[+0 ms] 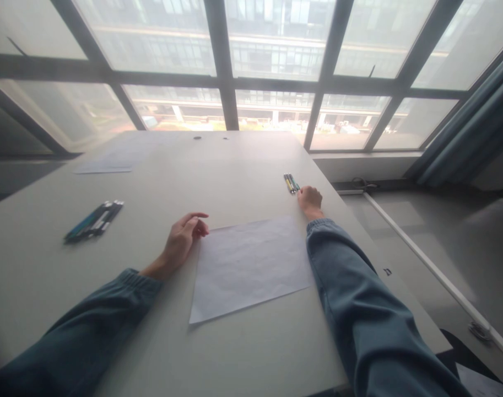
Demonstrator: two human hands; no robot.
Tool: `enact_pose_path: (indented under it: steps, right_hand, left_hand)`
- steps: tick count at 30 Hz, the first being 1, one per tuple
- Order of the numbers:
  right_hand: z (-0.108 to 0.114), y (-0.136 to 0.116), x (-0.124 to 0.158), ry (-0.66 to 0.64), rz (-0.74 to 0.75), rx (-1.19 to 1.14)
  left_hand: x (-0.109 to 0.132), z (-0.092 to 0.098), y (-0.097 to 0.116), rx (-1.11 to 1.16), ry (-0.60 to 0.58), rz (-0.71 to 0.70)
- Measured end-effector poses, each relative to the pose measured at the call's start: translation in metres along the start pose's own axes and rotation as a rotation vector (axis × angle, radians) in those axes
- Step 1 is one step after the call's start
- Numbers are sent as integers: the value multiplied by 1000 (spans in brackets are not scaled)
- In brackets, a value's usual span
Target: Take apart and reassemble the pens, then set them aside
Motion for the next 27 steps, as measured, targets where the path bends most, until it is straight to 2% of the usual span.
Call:
enact_pose_path:
  steps: [27]
  right_hand:
    - [-1,-5,2,-5,46,38]
  left_hand:
    - [1,-3,2,-36,-19,-10]
Point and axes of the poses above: each hand's wrist, its own x-axis away from the middle knuckle, its own z-axis out of the back of the hand, y = z × x, the point moved 9 cm from there along -x, towards the middle knuckle, and after that the axes turned 4 degrees about x, right-handed, at the moved point
